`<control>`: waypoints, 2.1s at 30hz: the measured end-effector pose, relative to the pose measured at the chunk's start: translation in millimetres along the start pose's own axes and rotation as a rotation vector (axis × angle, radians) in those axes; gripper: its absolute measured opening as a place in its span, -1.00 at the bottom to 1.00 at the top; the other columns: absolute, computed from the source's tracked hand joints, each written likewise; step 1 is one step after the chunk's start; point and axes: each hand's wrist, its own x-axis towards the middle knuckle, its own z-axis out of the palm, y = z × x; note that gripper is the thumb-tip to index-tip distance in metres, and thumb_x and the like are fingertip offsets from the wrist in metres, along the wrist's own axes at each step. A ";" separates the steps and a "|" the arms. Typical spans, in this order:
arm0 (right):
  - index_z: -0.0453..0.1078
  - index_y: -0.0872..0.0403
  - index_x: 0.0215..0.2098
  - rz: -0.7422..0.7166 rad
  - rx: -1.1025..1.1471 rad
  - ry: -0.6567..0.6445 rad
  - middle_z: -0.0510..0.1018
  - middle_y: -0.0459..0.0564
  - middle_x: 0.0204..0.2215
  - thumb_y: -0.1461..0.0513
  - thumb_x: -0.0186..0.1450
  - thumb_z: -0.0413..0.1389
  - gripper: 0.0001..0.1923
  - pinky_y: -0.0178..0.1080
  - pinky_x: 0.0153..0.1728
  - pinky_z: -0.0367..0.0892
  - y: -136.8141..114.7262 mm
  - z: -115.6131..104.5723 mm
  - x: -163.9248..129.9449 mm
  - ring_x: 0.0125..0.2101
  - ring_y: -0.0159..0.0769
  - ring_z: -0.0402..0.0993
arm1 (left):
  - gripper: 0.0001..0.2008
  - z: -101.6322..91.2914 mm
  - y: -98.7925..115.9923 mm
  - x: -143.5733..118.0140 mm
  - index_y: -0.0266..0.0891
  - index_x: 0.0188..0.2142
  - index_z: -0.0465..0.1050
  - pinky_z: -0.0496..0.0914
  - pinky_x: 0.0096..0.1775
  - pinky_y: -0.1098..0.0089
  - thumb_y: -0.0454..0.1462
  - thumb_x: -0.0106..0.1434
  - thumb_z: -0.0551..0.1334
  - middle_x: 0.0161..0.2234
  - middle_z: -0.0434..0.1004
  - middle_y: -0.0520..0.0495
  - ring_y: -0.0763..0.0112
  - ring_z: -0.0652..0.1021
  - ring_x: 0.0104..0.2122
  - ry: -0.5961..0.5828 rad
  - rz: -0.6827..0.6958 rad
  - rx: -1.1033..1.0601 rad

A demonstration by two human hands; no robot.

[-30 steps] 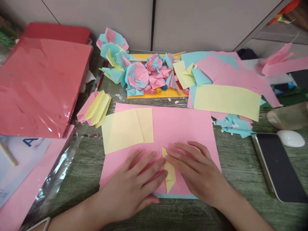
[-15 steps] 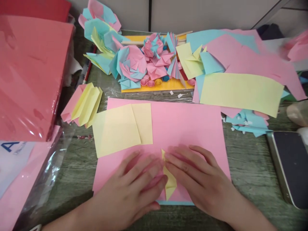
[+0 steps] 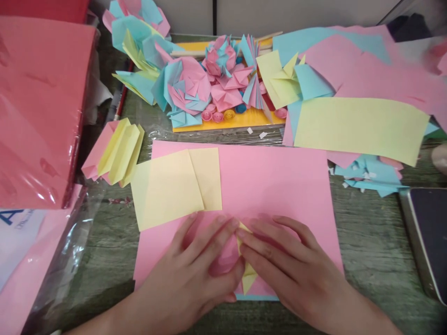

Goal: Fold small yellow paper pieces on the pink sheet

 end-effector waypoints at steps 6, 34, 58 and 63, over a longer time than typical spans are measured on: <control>0.40 0.13 -0.12 -0.005 0.009 -0.011 0.45 -0.04 -0.01 0.33 0.30 -0.06 -0.74 -0.05 0.05 0.12 0.7 -0.6 1.8 0.06 -0.19 0.22 | -0.55 1.2 0.4 0.6 -0.04 0.07 0.20 -0.21 0.13 -0.12 0.00 0.22 0.10 0.22 0.02 -0.28 0.00 -0.05 0.23 0.028 -0.011 -0.002; 0.41 0.08 -0.24 0.066 0.038 0.044 0.47 -0.11 -0.04 0.31 0.29 -0.04 -0.81 -0.06 0.04 0.09 2.0 -1.8 1.2 0.01 -0.22 0.25 | -0.60 3.1 0.7 -3.8 -0.03 0.06 0.26 -0.15 0.15 -0.12 -0.09 0.23 0.13 0.14 0.21 -0.14 0.06 0.10 0.19 0.061 0.001 -0.003; 0.43 0.11 -0.25 0.039 0.043 0.058 0.47 -0.08 -0.04 0.33 0.27 -0.01 -0.82 -0.04 0.04 0.11 1.8 -2.5 0.6 -0.01 -0.20 0.28 | -0.52 -1.7 1.3 -1.4 -0.02 0.11 0.16 -0.20 0.12 -0.13 -0.08 0.20 0.15 0.20 0.06 -0.28 0.02 -0.04 0.23 -0.006 -0.010 0.020; 0.43 0.08 -0.25 0.053 0.039 0.054 0.49 -0.08 -0.07 0.32 0.29 -0.03 -0.81 -0.04 0.02 0.14 2.4 -2.7 2.2 -0.01 -0.22 0.28 | -0.53 0.9 1.6 -1.4 0.01 0.11 0.18 -0.20 0.13 -0.11 -0.08 0.21 0.15 0.20 0.09 -0.23 0.02 -0.01 0.22 0.028 -0.028 0.009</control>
